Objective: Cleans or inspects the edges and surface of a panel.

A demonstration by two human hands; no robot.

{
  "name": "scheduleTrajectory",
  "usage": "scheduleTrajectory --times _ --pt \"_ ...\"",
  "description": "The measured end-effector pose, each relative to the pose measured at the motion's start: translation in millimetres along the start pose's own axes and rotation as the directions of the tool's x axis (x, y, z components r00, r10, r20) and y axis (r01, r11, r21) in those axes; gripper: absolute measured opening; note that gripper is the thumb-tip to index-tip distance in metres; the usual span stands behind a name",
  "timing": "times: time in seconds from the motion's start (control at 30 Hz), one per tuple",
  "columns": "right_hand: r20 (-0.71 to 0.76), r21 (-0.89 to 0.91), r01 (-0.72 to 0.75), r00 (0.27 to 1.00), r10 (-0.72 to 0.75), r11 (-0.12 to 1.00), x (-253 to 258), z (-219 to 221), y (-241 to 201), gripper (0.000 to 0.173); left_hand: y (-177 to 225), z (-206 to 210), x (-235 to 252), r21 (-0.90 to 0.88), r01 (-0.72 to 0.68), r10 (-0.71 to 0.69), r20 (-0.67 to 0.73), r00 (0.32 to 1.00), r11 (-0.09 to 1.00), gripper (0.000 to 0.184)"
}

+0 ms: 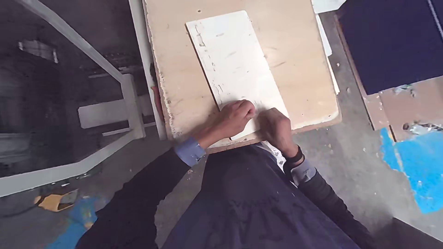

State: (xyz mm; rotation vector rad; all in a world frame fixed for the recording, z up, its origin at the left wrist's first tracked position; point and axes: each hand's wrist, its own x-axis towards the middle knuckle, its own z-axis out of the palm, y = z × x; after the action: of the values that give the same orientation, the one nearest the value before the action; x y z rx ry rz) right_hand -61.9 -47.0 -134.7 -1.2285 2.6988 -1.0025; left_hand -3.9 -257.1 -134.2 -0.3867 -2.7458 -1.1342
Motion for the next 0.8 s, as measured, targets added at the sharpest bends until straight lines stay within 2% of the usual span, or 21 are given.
scheduleTrajectory --times 0.1,0.2,0.27,0.33,0.37,0.43,0.57,0.8 --pt "0.135 0.22 -0.07 0.99 0.04 0.973 4 -14 5 0.015 0 -5 -4 -0.078 0.018 -0.016 0.03 0.999 0.997 0.016" --pt "0.24 0.409 -0.174 0.968 0.079 0.896 4 -23 5 0.012 -2 -9 -8 -0.137 0.015 -0.003 0.088 0.996 0.99 0.014" --pt "0.282 0.497 -0.234 0.954 0.1 0.835 4 -26 5 0.01 3 -14 -6 -0.102 0.05 -0.034 0.153 0.988 0.994 0.027" --pt "0.304 0.538 -0.265 0.946 0.11 0.8 5 -27 4 0.009 13 -15 -1 0.004 0.089 -0.088 0.207 0.974 0.996 0.046" --pt "0.307 0.554 -0.273 0.945 0.112 0.787 6 -27 4 0.009 16 -13 3 0.047 0.091 -0.099 0.209 0.973 0.995 0.05" --pt "0.319 0.582 -0.294 0.94 0.12 0.758 6 -27 3 0.009 21 -6 11 0.079 0.077 -0.091 0.2 0.975 0.994 0.047" --pt "0.357 0.626 -0.355 0.922 0.15 0.694 5 -30 2 0.009 18 -1 22 0.061 0.014 -0.028 0.23 0.973 0.998 0.03" --pt "0.261 0.695 -0.255 0.961 0.095 0.672 2 -29 5 0.007 23 6 34 0.093 0.033 -0.06 0.301 0.952 0.995 0.034"
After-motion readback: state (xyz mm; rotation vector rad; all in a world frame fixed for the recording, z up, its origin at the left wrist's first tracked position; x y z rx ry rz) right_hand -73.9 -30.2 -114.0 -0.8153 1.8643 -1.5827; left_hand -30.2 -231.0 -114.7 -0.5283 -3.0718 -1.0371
